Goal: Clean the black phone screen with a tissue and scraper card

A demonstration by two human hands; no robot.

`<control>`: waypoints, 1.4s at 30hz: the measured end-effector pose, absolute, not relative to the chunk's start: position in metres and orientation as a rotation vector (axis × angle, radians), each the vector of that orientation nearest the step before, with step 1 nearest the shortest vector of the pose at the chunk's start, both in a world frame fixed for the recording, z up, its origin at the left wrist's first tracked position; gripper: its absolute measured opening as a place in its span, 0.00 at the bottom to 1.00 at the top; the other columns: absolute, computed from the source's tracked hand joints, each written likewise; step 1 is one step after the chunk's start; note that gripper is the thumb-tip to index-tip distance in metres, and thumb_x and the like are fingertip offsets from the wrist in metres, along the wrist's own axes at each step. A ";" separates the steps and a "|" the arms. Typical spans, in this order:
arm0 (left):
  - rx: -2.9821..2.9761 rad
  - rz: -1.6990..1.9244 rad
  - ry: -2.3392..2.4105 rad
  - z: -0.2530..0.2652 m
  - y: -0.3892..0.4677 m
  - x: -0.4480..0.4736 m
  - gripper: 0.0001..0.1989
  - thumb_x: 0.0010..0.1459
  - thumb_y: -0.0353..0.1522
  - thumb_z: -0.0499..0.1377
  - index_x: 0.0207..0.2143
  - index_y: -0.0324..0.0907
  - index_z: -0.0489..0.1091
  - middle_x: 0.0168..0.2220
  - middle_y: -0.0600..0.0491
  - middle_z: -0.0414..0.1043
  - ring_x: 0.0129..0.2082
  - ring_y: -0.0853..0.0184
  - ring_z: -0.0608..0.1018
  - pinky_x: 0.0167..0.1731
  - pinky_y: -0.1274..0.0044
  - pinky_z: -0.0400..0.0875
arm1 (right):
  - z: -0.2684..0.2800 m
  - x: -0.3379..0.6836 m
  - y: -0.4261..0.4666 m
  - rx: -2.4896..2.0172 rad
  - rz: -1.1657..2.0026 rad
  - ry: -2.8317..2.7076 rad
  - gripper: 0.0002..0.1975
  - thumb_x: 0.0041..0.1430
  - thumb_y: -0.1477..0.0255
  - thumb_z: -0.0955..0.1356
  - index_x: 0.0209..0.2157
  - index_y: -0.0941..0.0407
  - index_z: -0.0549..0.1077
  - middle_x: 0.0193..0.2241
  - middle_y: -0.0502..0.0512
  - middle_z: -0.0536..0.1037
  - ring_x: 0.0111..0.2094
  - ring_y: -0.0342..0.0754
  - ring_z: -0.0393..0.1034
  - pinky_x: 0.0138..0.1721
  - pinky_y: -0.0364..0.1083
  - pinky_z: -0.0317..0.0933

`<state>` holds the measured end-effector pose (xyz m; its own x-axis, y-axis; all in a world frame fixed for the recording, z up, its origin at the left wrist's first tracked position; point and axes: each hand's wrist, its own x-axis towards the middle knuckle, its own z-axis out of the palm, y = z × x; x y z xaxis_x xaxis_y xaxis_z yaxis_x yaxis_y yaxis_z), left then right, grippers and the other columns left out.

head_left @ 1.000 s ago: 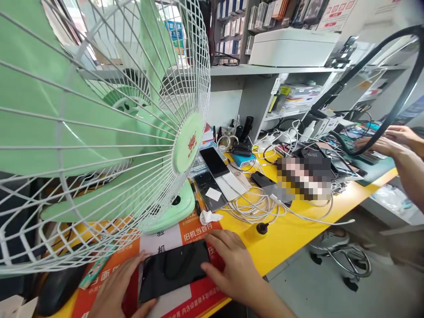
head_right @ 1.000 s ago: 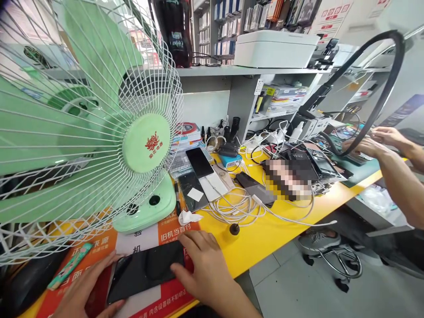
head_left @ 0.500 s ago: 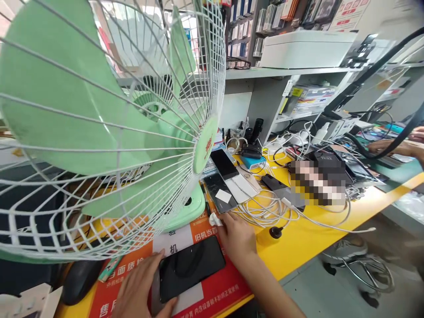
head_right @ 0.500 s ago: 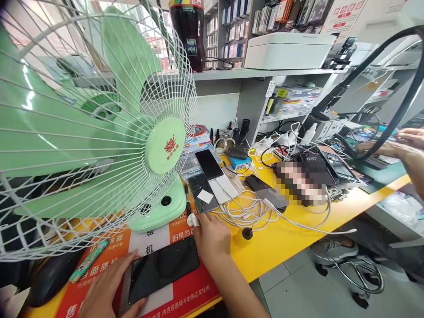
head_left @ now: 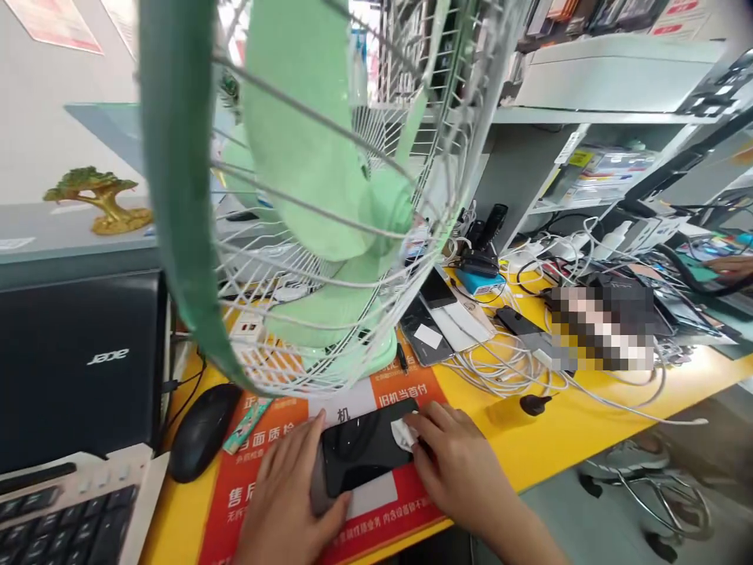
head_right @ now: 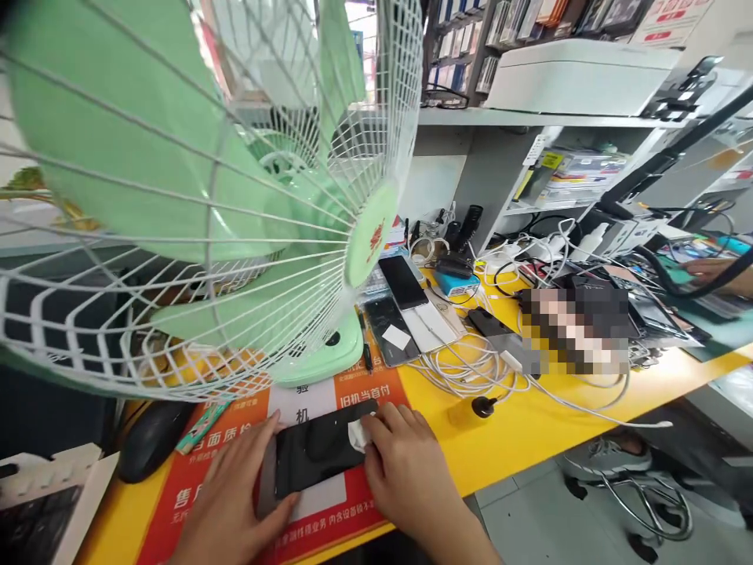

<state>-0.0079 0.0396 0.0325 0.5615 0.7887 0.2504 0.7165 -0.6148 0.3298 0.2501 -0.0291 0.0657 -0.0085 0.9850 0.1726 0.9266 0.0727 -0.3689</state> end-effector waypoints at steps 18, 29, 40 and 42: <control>2.564 0.488 1.201 0.044 0.037 -0.008 0.40 0.59 0.32 0.57 0.70 0.47 0.43 0.64 0.51 0.64 0.63 0.55 0.64 0.62 0.61 0.59 | 0.049 0.175 -0.018 -1.756 0.004 -2.045 0.08 0.56 0.81 0.69 0.34 0.53 0.74 0.31 0.50 0.74 0.33 0.49 0.62 0.36 0.49 0.49; 2.594 0.433 1.188 0.052 0.037 -0.006 0.38 0.61 0.33 0.56 0.70 0.48 0.43 0.63 0.53 0.66 0.63 0.56 0.63 0.62 0.60 0.56 | 0.051 0.249 -0.037 -1.917 0.036 -1.883 0.07 0.59 0.81 0.67 0.33 0.55 0.74 0.30 0.52 0.73 0.34 0.50 0.63 0.38 0.48 0.51; 2.564 0.415 1.184 0.049 0.036 -0.004 0.41 0.58 0.31 0.57 0.70 0.48 0.42 0.61 0.51 0.66 0.64 0.56 0.63 0.62 0.60 0.53 | 0.055 0.169 0.002 -1.696 0.037 -2.091 0.07 0.54 0.80 0.70 0.29 0.53 0.73 0.30 0.49 0.76 0.36 0.49 0.64 0.38 0.48 0.50; 2.543 0.398 1.185 0.053 0.037 -0.003 0.42 0.58 0.32 0.57 0.71 0.48 0.41 0.61 0.51 0.66 0.64 0.55 0.63 0.62 0.59 0.53 | 0.056 0.195 -0.006 -1.795 0.033 -2.003 0.08 0.54 0.80 0.70 0.30 0.52 0.74 0.29 0.48 0.75 0.36 0.50 0.64 0.38 0.49 0.50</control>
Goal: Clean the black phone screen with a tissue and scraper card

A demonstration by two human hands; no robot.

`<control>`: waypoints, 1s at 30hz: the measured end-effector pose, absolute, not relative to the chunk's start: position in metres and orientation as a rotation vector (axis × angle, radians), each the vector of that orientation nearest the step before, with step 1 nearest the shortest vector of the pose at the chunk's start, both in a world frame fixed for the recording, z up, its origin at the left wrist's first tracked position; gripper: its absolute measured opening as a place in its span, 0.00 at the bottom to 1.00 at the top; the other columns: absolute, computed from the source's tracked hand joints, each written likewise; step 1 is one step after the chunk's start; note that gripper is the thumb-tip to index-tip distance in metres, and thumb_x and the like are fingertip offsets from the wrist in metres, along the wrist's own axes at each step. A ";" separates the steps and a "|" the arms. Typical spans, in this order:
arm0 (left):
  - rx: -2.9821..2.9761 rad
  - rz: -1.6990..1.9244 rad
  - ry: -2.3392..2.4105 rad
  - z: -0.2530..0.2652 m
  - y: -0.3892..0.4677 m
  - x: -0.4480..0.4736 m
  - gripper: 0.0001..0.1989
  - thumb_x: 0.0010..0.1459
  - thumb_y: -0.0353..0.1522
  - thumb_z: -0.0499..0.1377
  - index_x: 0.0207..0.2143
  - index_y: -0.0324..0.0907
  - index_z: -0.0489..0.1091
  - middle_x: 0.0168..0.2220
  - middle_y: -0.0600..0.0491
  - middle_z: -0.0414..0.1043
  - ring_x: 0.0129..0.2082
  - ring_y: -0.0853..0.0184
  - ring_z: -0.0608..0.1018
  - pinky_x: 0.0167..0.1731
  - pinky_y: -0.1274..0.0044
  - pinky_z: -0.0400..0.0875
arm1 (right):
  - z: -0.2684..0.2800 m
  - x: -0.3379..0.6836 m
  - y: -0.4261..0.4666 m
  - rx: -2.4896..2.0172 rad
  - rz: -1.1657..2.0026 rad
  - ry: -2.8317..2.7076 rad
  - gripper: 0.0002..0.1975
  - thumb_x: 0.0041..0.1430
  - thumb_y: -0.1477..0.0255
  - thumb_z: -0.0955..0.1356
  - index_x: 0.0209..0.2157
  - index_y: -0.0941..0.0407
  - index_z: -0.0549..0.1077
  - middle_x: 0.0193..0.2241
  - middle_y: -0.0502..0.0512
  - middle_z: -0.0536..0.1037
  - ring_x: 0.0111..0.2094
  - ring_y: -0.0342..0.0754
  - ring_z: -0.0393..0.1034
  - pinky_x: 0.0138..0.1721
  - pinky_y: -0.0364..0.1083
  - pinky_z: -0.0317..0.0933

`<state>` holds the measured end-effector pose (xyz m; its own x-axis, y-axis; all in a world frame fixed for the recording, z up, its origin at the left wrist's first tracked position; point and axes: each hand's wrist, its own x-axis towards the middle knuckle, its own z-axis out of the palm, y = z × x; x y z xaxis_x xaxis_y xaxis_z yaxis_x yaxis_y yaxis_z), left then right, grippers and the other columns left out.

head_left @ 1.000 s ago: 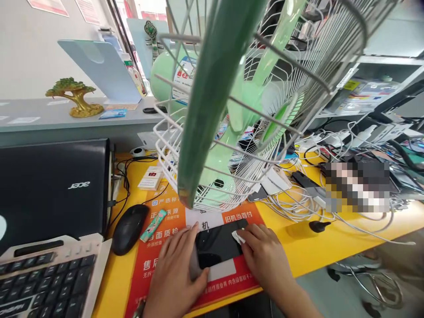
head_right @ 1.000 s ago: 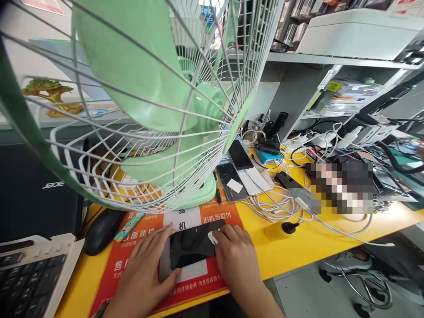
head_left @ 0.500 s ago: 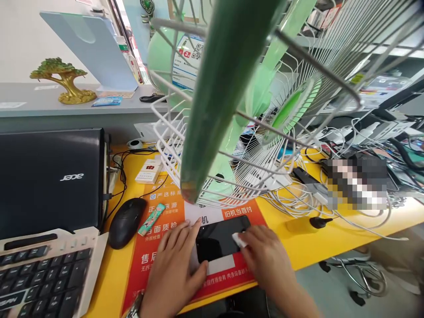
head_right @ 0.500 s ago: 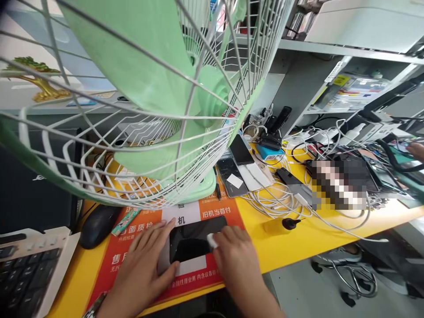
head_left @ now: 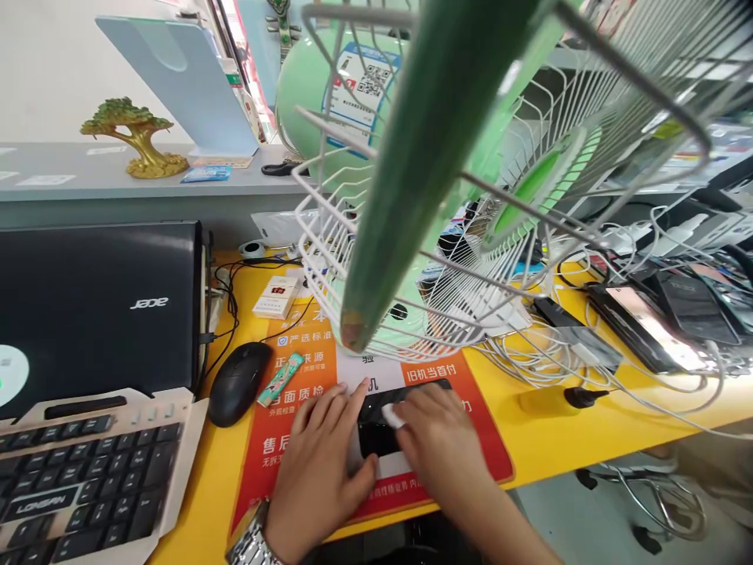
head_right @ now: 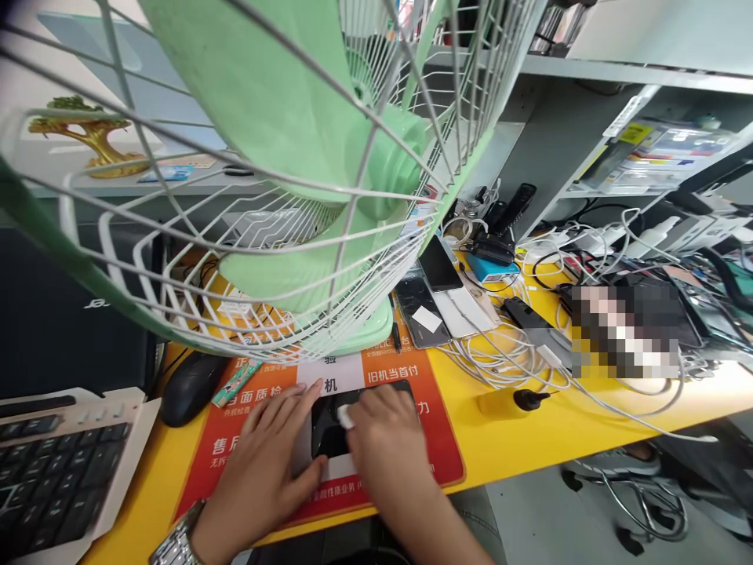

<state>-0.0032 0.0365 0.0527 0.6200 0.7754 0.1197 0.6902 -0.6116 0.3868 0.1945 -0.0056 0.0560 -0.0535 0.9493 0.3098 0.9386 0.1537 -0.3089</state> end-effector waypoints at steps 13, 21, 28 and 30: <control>2.527 0.394 1.184 0.051 0.037 -0.002 0.44 0.58 0.32 0.58 0.71 0.45 0.38 0.62 0.47 0.65 0.64 0.54 0.62 0.63 0.58 0.51 | 0.055 0.161 0.014 -1.721 -0.088 -2.071 0.07 0.57 0.79 0.70 0.31 0.52 0.76 0.28 0.50 0.77 0.35 0.49 0.67 0.39 0.48 0.54; 2.506 0.375 1.194 0.057 0.038 -0.001 0.45 0.57 0.33 0.58 0.71 0.45 0.38 0.60 0.47 0.66 0.64 0.53 0.62 0.63 0.57 0.52 | 0.054 0.215 0.002 -1.892 -0.100 -1.882 0.08 0.57 0.80 0.68 0.30 0.53 0.76 0.29 0.52 0.76 0.36 0.51 0.65 0.39 0.50 0.52; 2.511 0.377 1.224 0.052 0.036 0.000 0.45 0.57 0.32 0.58 0.71 0.46 0.37 0.63 0.47 0.64 0.64 0.53 0.62 0.63 0.57 0.52 | 0.052 0.157 0.015 -1.600 -0.019 -2.189 0.05 0.57 0.78 0.71 0.30 0.54 0.75 0.30 0.50 0.75 0.35 0.49 0.63 0.38 0.49 0.51; 2.507 0.364 1.230 0.053 0.037 0.000 0.45 0.57 0.32 0.58 0.71 0.46 0.37 0.62 0.47 0.64 0.64 0.53 0.62 0.63 0.57 0.52 | 0.054 0.173 0.008 -1.578 0.063 -2.194 0.06 0.56 0.78 0.71 0.30 0.53 0.75 0.30 0.49 0.75 0.36 0.48 0.63 0.38 0.49 0.51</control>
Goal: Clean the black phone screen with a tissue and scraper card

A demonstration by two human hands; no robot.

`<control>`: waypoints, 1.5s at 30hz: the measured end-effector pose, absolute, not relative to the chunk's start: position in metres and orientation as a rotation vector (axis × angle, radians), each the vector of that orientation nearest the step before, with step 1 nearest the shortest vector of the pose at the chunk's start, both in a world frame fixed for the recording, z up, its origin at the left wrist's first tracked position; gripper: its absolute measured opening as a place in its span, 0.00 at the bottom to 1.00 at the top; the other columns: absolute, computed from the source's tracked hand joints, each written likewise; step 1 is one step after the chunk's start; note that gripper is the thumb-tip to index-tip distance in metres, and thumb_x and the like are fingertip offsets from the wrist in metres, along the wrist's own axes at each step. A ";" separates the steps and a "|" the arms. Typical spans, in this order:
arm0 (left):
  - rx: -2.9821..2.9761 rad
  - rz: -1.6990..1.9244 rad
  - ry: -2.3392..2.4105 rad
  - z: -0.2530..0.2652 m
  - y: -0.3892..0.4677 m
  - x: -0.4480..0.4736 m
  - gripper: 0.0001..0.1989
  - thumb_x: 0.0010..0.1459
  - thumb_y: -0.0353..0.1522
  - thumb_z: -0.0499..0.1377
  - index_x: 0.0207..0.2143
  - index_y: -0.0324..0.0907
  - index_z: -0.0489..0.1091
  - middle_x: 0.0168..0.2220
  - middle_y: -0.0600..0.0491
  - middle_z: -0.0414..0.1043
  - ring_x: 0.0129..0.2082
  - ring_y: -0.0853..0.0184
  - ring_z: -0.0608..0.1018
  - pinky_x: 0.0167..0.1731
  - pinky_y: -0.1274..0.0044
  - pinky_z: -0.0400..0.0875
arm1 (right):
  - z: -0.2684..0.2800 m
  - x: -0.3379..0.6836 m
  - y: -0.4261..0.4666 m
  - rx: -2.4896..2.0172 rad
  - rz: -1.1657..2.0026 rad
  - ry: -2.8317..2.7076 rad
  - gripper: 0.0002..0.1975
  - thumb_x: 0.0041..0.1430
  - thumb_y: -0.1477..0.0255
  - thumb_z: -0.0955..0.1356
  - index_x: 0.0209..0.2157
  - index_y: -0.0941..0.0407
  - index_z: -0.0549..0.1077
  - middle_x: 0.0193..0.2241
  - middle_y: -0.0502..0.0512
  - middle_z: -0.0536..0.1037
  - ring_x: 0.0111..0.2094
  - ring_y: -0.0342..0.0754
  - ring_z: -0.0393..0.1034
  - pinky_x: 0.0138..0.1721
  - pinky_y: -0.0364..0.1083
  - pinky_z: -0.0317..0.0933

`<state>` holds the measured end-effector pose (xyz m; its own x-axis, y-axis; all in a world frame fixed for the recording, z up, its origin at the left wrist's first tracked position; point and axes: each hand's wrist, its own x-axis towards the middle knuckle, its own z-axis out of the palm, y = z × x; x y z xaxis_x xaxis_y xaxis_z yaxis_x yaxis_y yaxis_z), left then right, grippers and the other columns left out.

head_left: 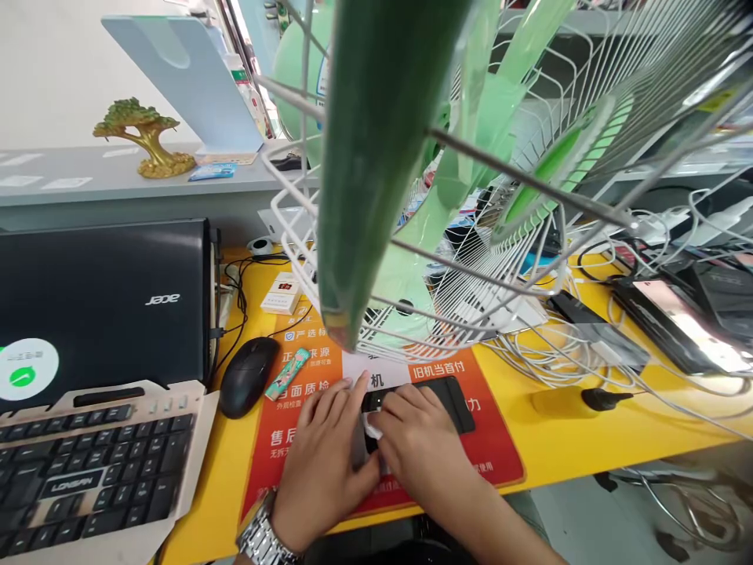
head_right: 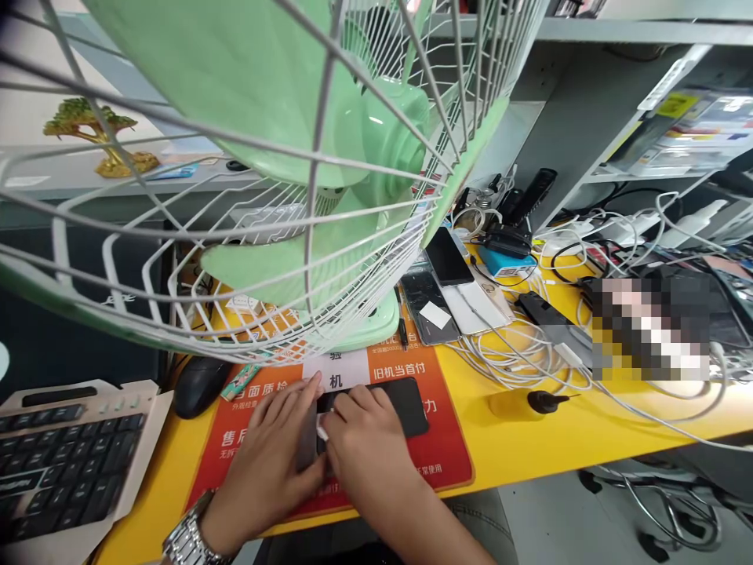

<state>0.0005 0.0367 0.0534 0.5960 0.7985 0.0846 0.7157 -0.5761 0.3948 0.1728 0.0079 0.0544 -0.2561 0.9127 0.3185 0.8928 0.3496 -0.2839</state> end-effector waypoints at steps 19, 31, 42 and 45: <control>2.629 0.387 1.167 0.058 0.037 0.001 0.39 0.59 0.32 0.56 0.70 0.44 0.43 0.58 0.49 0.69 0.63 0.56 0.63 0.62 0.61 0.50 | 0.056 0.241 -0.027 -1.783 -0.021 -2.030 0.10 0.60 0.78 0.66 0.37 0.52 0.77 0.30 0.52 0.75 0.36 0.50 0.64 0.37 0.50 0.52; 2.688 0.367 1.151 0.052 0.037 -0.002 0.39 0.59 0.33 0.56 0.70 0.44 0.44 0.57 0.49 0.69 0.63 0.56 0.63 0.61 0.62 0.51 | 0.050 0.192 -0.034 -1.670 0.111 -2.023 0.08 0.59 0.78 0.67 0.36 0.52 0.75 0.29 0.50 0.74 0.35 0.49 0.63 0.37 0.49 0.50; 2.688 0.353 1.153 0.054 0.038 -0.001 0.39 0.59 0.33 0.56 0.70 0.47 0.44 0.59 0.50 0.67 0.63 0.55 0.63 0.61 0.62 0.51 | 0.054 0.198 0.007 -1.825 -0.015 -1.942 0.07 0.57 0.80 0.68 0.32 0.53 0.77 0.31 0.53 0.77 0.38 0.52 0.66 0.40 0.51 0.54; 2.706 0.355 1.129 0.053 0.038 -0.002 0.38 0.60 0.33 0.56 0.70 0.47 0.44 0.59 0.49 0.67 0.63 0.56 0.63 0.61 0.62 0.50 | 0.058 0.165 0.007 -1.702 0.030 -2.086 0.07 0.58 0.79 0.69 0.33 0.52 0.77 0.31 0.52 0.77 0.37 0.51 0.66 0.40 0.51 0.54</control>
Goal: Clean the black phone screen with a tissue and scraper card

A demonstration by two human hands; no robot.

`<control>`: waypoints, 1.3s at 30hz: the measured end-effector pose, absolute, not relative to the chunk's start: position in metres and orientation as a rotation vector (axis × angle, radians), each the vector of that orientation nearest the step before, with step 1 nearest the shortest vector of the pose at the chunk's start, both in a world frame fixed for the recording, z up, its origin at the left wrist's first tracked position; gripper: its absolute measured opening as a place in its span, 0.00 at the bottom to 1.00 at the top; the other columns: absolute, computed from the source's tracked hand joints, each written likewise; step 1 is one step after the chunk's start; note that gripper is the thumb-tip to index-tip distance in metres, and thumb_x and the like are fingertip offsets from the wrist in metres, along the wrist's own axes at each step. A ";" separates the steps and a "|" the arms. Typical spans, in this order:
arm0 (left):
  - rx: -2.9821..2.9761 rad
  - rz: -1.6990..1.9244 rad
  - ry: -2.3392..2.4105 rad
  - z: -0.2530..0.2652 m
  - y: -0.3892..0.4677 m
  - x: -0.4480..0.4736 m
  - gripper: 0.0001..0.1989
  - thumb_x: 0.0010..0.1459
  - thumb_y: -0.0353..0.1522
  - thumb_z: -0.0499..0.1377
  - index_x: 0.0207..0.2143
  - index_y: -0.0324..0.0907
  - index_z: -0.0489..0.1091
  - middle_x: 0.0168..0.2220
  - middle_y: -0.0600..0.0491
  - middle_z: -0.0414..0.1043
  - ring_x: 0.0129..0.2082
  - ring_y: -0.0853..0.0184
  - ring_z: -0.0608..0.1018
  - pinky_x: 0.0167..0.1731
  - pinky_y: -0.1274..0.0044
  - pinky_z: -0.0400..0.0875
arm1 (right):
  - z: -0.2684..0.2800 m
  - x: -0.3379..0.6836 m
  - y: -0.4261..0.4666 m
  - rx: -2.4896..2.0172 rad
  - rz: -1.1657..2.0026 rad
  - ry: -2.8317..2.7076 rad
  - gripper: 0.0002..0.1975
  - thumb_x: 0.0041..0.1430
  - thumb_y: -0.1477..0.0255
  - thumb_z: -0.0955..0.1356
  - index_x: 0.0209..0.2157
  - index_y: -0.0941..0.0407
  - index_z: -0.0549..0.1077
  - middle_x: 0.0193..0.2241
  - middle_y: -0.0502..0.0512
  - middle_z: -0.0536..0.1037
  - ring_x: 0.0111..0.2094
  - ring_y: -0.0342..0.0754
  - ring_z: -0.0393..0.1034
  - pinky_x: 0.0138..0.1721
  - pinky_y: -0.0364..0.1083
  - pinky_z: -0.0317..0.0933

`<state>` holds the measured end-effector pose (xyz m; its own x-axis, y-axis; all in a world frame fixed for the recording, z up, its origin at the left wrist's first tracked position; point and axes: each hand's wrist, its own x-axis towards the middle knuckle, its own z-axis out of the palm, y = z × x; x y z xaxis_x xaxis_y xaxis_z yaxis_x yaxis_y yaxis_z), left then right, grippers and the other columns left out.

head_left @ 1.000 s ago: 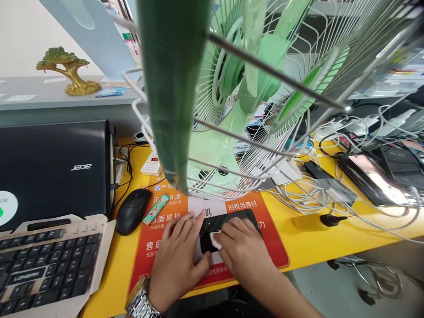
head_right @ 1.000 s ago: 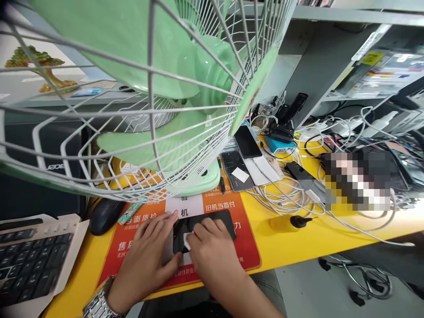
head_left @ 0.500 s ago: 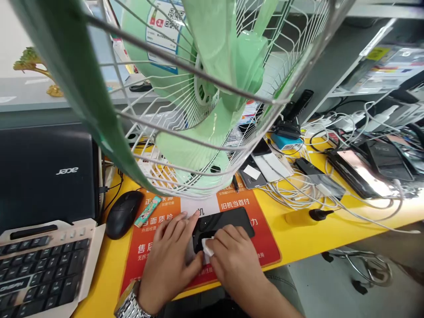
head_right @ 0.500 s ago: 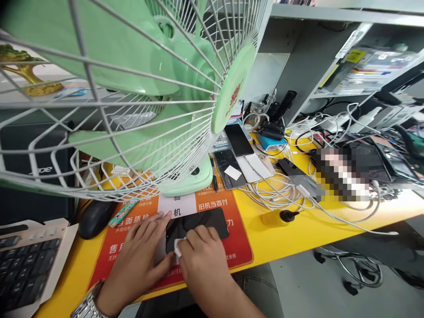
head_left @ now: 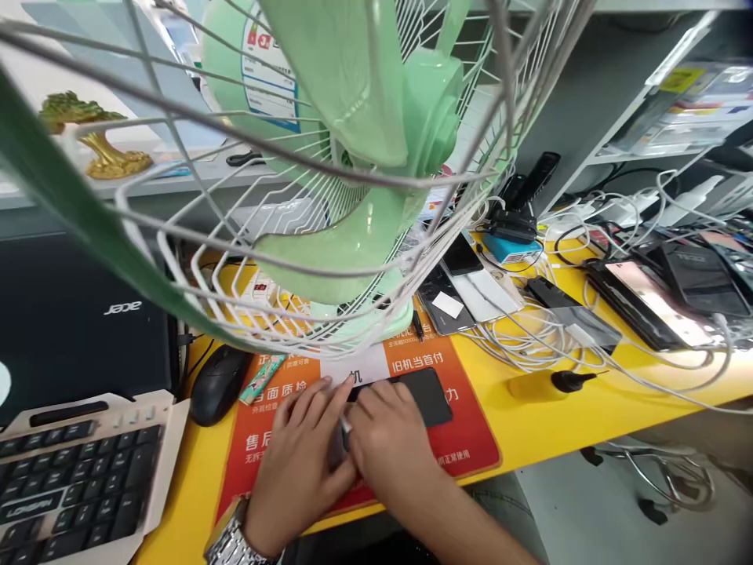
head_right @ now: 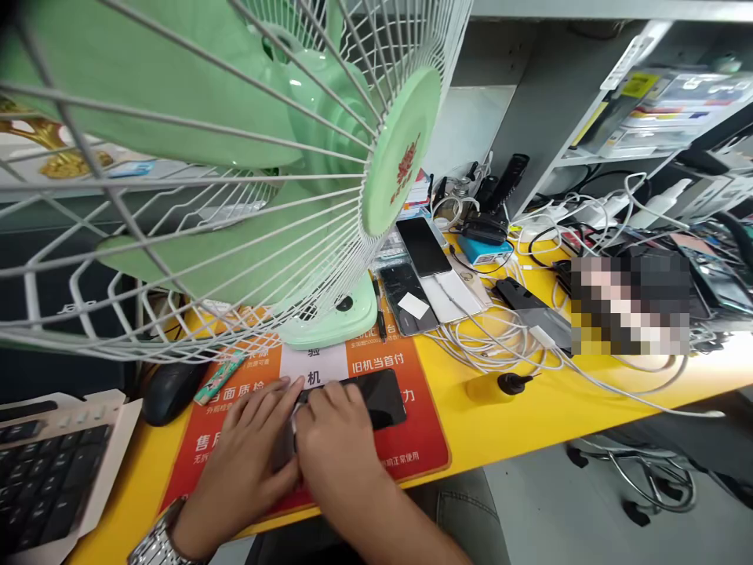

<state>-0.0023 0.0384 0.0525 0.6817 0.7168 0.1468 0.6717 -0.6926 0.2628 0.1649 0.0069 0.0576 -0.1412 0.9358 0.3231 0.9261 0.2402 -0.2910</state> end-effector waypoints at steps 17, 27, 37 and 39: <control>2.702 0.378 1.152 0.048 0.040 -0.004 0.39 0.60 0.34 0.56 0.70 0.47 0.43 0.58 0.49 0.68 0.62 0.55 0.65 0.60 0.61 0.54 | 0.044 0.182 -0.019 -1.630 0.045 -2.033 0.04 0.56 0.76 0.70 0.34 0.54 0.75 0.29 0.51 0.73 0.36 0.50 0.61 0.37 0.50 0.48; 2.685 0.353 1.161 0.050 0.039 -0.003 0.39 0.60 0.34 0.56 0.70 0.48 0.44 0.58 0.50 0.68 0.63 0.55 0.63 0.61 0.60 0.53 | 0.045 0.243 -0.011 -1.820 -0.127 -1.810 0.06 0.58 0.79 0.68 0.30 0.55 0.76 0.28 0.53 0.75 0.37 0.51 0.63 0.39 0.50 0.51; 2.715 0.349 1.161 0.045 0.039 -0.006 0.41 0.61 0.35 0.56 0.71 0.45 0.39 0.60 0.48 0.67 0.63 0.55 0.63 0.62 0.60 0.51 | 0.049 0.212 -0.018 -1.649 0.024 -1.995 0.03 0.57 0.75 0.71 0.31 0.53 0.75 0.27 0.49 0.74 0.36 0.49 0.63 0.38 0.49 0.49; 2.692 0.343 1.161 0.047 0.039 -0.005 0.41 0.60 0.35 0.56 0.71 0.46 0.40 0.59 0.49 0.68 0.63 0.55 0.63 0.61 0.60 0.51 | 0.047 0.242 -0.025 -1.738 -0.042 -1.879 0.05 0.59 0.77 0.69 0.31 0.53 0.76 0.27 0.50 0.74 0.36 0.50 0.63 0.38 0.49 0.50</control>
